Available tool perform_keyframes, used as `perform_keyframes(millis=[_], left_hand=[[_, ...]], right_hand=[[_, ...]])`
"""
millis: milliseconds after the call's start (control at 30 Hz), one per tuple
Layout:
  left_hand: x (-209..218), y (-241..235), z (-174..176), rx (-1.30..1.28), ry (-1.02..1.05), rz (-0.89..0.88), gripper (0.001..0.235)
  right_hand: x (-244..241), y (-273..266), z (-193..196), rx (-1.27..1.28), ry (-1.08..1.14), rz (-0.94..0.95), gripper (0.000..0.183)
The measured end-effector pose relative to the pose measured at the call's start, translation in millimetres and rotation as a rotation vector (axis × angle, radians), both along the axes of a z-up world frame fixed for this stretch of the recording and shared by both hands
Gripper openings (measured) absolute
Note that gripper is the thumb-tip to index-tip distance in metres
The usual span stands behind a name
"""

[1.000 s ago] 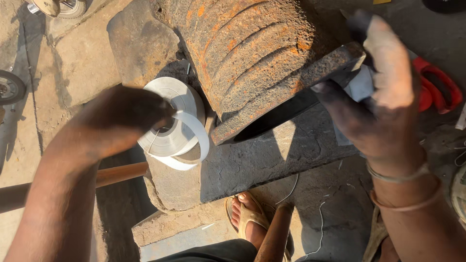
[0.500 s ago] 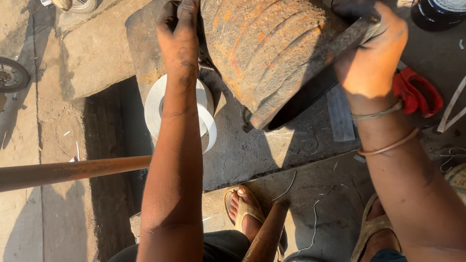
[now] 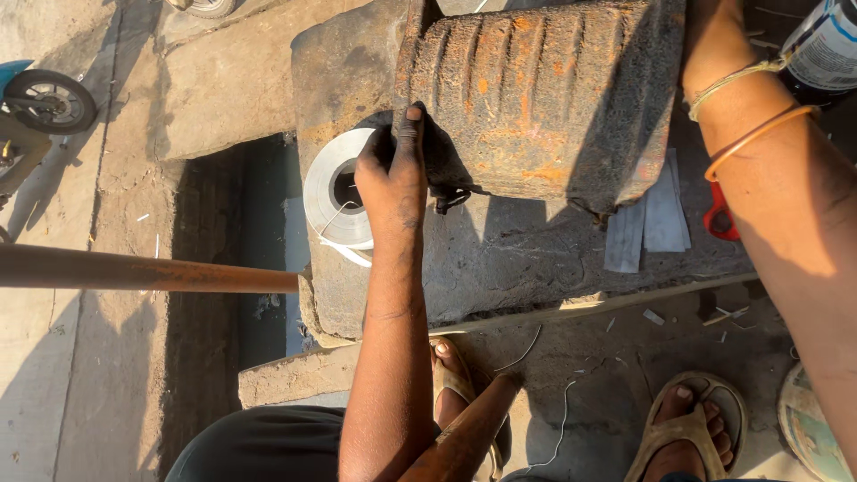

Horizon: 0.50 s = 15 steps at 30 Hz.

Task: The person winds white wire around a metal component using both hands, then uses red-handled scissors to cut the wire. The process is repeated multiple times with the same component.

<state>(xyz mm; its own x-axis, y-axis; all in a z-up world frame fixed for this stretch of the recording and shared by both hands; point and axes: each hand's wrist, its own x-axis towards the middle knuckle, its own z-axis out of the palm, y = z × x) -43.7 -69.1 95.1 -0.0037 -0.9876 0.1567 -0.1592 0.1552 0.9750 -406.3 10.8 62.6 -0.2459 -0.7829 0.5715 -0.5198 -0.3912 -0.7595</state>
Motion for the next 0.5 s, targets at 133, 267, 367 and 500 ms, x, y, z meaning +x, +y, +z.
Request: perform_keyframes(millis=[133,267,367,500], left_hand=[[7,0,3,0.012,-0.069,-0.009,0.054],[7,1,-2,-0.032,-0.166,0.031,0.056],[8,2,-5,0.027,-0.099,0.034,0.056],[15,8,5,0.150,0.153,-0.044,0.049]], right_hand=[[42,21,10,-0.096,-0.057,-0.088,0.013],[126,59,-12,-0.201,-0.247,-0.232,0.015],[151,62,-32,-0.225,-0.189,-0.403,0.015],[124,44,-22,-0.235,0.045,-0.463,0.007]])
